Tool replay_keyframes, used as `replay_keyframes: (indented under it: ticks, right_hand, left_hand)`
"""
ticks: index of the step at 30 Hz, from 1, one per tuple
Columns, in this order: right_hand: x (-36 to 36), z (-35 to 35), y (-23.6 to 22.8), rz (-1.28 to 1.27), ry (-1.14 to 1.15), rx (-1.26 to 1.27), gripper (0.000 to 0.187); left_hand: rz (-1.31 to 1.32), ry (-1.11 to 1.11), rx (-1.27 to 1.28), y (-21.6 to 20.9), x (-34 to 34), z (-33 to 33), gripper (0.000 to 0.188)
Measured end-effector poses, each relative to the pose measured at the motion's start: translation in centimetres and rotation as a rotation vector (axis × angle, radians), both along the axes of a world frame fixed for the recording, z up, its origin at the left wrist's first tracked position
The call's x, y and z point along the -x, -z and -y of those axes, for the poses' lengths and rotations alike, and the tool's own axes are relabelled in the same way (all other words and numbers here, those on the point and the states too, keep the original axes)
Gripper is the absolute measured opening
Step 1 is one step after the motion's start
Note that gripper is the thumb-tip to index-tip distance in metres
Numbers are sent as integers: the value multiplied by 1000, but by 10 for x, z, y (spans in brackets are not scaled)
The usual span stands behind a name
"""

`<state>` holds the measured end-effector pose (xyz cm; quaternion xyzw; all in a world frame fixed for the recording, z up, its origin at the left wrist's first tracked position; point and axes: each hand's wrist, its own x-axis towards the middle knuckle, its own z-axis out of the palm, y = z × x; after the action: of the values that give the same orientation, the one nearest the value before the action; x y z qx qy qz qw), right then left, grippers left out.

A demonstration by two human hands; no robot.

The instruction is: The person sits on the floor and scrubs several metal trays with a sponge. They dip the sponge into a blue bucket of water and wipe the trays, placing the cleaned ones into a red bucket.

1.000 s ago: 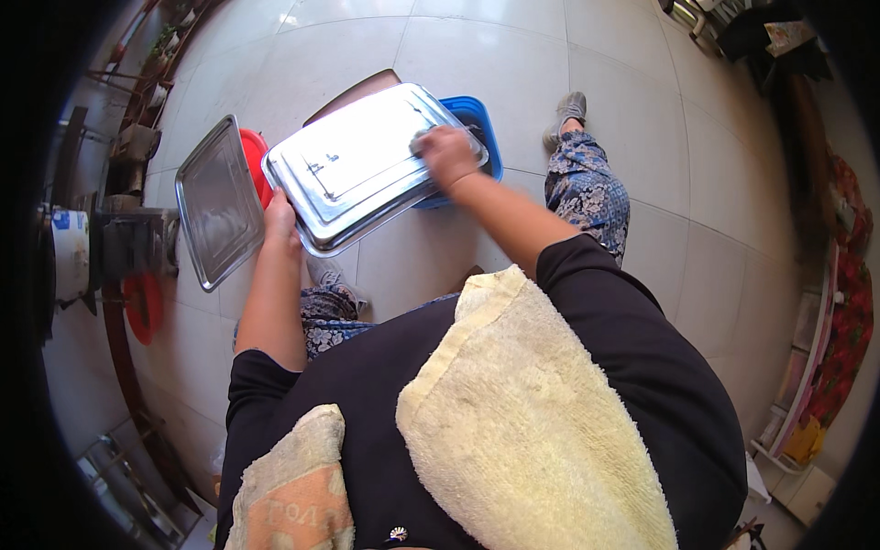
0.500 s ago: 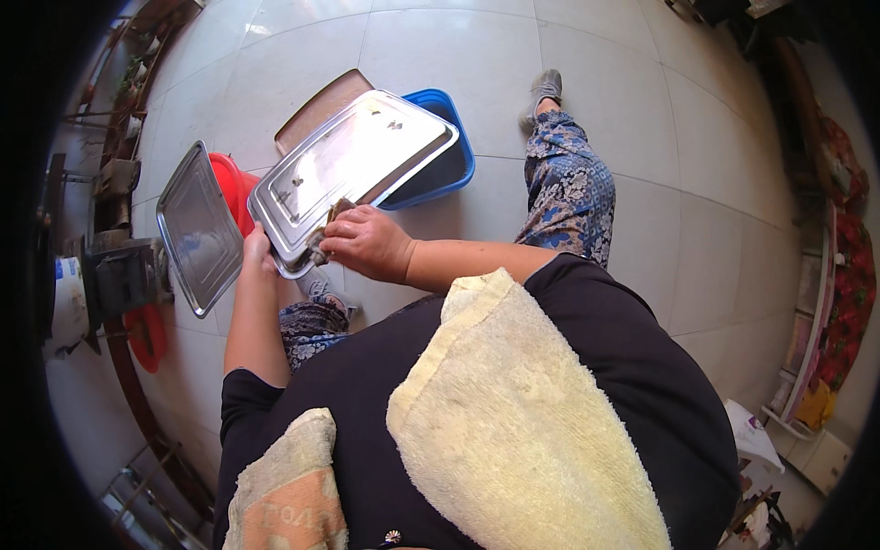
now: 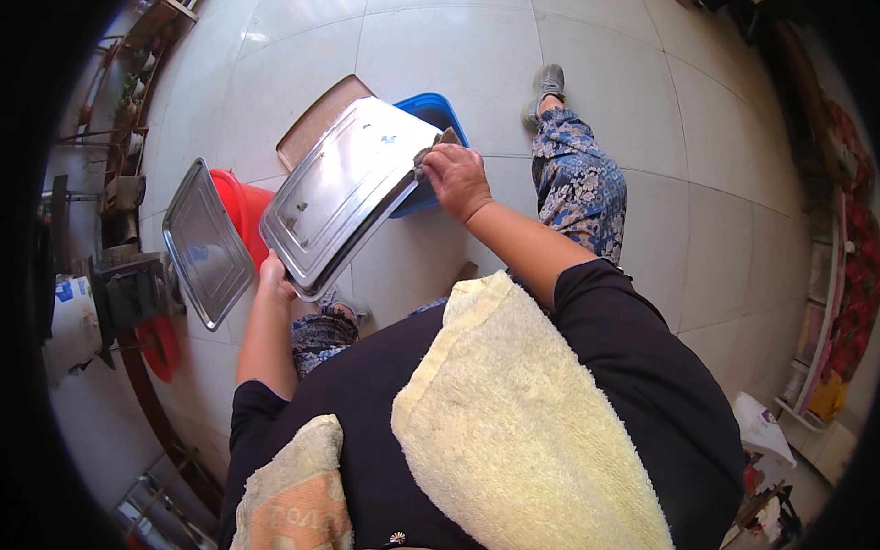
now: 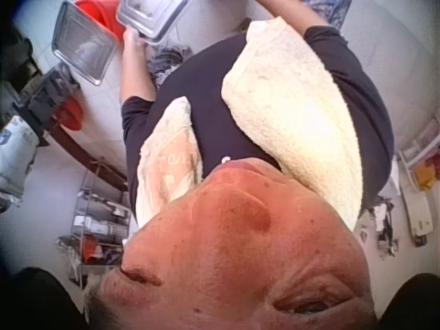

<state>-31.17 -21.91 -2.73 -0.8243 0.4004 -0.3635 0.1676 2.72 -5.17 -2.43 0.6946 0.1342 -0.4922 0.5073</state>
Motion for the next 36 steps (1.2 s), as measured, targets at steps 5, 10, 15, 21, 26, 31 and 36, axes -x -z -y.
replay_keyframes:
  ticks: [5, 10, 15, 21, 26, 31, 36]
  right_hand:
    - [-15, 37, 42, 145, 259, -398, 12]
    - [-60, 71, 68, -38, 485, -704, 19]
    - [-109, 98, 61, -189, 328, -818, 14]
    - [-134, 27, 74, 60, 124, -229, 10]
    - [-198, -75, -14, 168, -328, -187, 9]
    - [-195, -46, 4, -51, -311, -227, 13]
    - [-74, 43, 58, -210, 277, -551, 38]
  left_hand:
    - [296, 56, 55, -1, 2, -2, 48]
    - [451, 281, 142, -3, 11, -10, 45]
    - [516, 339, 120, -2, 13, -23, 43]
    - [556, 335, 99, -5, 10, -14, 43]
    - [568, 389, 7, 1, 2, 2, 44]
    - [612, 372, 33, -9, 1, 2, 45]
    - [570, 321, 92, 1, -2, -4, 44]
